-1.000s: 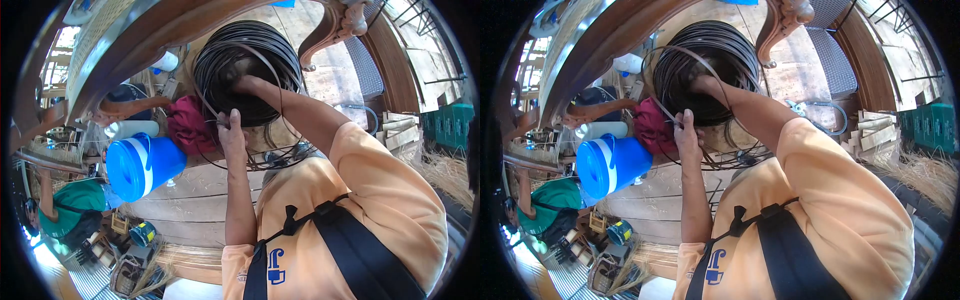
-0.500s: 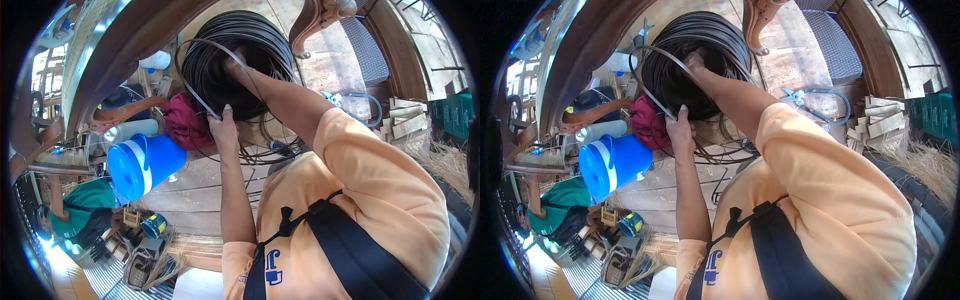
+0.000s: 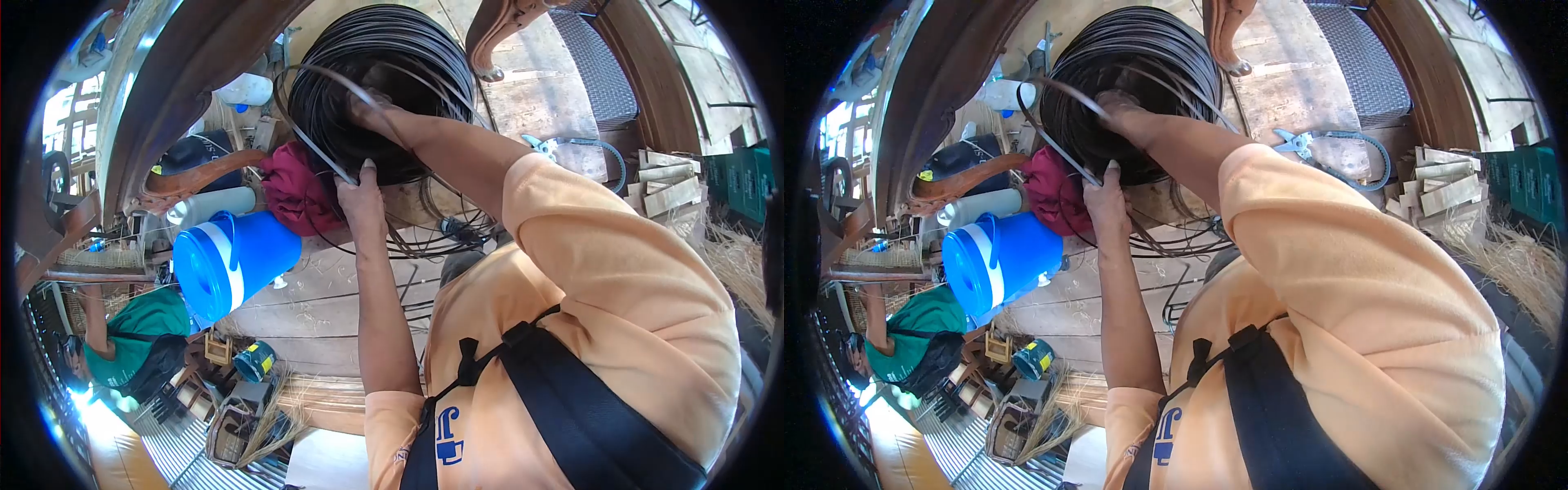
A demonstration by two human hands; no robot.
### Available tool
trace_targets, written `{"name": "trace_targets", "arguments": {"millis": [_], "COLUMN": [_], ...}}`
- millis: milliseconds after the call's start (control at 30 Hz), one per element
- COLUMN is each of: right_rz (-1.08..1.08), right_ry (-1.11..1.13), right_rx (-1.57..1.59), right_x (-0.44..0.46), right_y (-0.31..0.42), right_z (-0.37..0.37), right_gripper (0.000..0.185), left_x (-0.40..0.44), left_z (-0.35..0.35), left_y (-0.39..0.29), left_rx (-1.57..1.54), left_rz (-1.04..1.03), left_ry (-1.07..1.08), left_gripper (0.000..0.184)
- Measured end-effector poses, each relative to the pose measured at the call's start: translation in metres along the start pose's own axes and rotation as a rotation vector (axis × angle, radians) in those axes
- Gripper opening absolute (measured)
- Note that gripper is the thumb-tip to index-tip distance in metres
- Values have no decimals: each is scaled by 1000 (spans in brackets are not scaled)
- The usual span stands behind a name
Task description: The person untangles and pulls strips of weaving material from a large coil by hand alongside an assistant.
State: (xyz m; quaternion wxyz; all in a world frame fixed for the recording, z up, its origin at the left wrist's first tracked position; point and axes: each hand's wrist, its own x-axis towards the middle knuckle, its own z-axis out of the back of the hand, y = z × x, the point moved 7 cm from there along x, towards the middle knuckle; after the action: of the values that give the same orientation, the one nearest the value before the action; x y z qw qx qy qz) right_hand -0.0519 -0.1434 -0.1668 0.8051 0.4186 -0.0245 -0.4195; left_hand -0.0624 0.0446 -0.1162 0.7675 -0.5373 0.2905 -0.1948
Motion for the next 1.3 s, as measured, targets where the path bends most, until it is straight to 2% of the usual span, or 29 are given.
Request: {"name": "trace_targets", "arguments": {"millis": [67, 167, 267, 333, 400, 467, 500, 567, 633, 667, 733, 800, 833, 867, 933, 967, 1000, 1033, 1067, 1133, 1200, 1233, 1300], "right_rz": [26, -15, -57, -8, -8, -47, -8, 87, 219, 154, 682, 779, 247, 458, 215, 164, 164, 240, 357, 508, 586, 717, 637], "right_ry": [-52, -28, -67, -233, -221, -36, -32, -24, -164, 79, 265, 284, 333, 260, 319, 237, 238, 237, 376, 340, 349, 267, 233], "right_rx": [86, -103, 36, -70, -120, -104, -95, -89, 158, 34, -165, 75, 332, 180, 280, 392, 409, 831, 544, 693, 840, 597, 724], "right_x": [-6, -5, 9, 12, 20, 42, 40, 17, 13, 3, -44, -94, -113, -141, -193, -199, -199, -211, -222, -241, -250, -253, -251], "right_y": [-7, 2, -1, 4, 3, -1, -1, -7, -24, -2, 43, 69, 59, 69, 72, 53, 41, 45, 57, 72, 79, 88, 85], "right_z": [3, -2, -15, -18, -28, -46, -44, -18, -17, 2, 45, 91, 98, 116, 147, 157, 169, 184, 198, 222, 239, 247, 256], "right_gripper": [31, 32, 32, 32, 33, 36, 36, 35, 28, 26, 26, 29, 30, 32, 42, 47, 40, 48, 31, 22, 21, 31, 25], "left_x": [-1, 3, -3, -7, -8, -2, 0, 1, -9, -7, -6, -5, -4, -5, -7, -7, -12, -16, -28, -37, -39, -37, -41], "left_z": [1, -1, 1, 2, 3, 4, 3, 1, 1, -2, -7, -9, -9, -7, -4, -2, 0, 3, 9, 19, 29, 32, 44], "left_y": [2, 5, 6, 6, 11, 11, 13, 5, -6, -5, -2, 0, 2, 1, 0, 2, 1, 1, -11, -24, -29, -31, -40], "left_rx": [10, 9, 25, 62, 82, 71, 51, 59, 121, 23, -151, -222, -215, -213, -208, -165, -161, -157, -196, -218, -187, -192, -66], "left_rz": [-56, -169, -53, -16, -7, -85, -153, -220, -192, -149, -106, -92, -78, -76, -73, -73, -45, -16, 38, 100, 117, 76, 120], "left_ry": [-27, -41, -18, -3, -8, -23, -29, -60, -105, -79, -34, -37, -54, -57, -64, -82, -72, -61, -24, 3, -20, -18, -11], "left_gripper": [38, 35, 33, 33, 31, 31, 31, 32, 34, 37, 43, 45, 45, 45, 45, 43, 40, 37, 34, 29, 26, 29, 31]}}
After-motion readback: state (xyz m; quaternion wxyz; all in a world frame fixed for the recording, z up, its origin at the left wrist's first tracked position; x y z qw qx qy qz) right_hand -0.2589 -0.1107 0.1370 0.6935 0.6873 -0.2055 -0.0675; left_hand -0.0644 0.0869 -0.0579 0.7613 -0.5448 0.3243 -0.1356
